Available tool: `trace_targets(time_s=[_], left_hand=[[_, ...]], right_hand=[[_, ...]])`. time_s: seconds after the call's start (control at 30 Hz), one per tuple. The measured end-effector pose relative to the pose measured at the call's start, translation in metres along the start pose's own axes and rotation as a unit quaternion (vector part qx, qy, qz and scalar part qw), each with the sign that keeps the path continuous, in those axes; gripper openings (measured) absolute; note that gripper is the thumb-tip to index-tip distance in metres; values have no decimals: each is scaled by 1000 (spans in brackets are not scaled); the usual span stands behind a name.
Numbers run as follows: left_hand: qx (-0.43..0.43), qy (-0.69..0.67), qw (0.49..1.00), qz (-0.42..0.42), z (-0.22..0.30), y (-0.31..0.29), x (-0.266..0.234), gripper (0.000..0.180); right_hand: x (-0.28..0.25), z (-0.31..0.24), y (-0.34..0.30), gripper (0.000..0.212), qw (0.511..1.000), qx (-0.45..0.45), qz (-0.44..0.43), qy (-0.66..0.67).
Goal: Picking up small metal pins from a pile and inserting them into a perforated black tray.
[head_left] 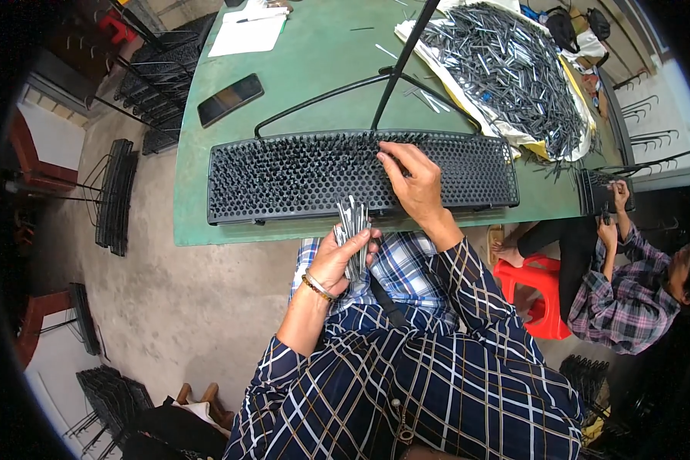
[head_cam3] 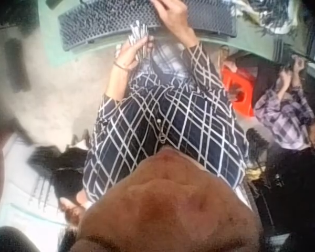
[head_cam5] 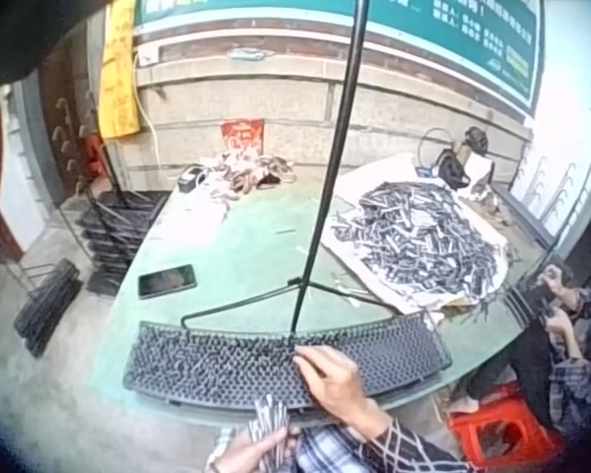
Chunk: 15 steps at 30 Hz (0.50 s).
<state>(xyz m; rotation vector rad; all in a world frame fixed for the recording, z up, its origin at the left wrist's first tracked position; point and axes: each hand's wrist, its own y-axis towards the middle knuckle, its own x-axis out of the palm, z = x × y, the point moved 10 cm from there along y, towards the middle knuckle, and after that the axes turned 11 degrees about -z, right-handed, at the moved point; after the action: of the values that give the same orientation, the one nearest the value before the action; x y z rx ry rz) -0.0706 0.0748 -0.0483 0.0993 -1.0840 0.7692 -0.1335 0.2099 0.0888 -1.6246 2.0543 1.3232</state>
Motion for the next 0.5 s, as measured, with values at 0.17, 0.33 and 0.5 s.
trace_targets(time_s=[0.17,0.33,0.5], left_hand=[[0,13,1000,8,-1,-1,-3,22],[-7,19,1000,11,-2,2,0,21],[-21,44,998,27,-3,0,-4,19]], right_hand=[[2,1,-1,16,1000,7,-5,4],[6,3,-4,17,999,-14,-17,-28],[19,-7,-6,18,995,-36,-66,-73]])
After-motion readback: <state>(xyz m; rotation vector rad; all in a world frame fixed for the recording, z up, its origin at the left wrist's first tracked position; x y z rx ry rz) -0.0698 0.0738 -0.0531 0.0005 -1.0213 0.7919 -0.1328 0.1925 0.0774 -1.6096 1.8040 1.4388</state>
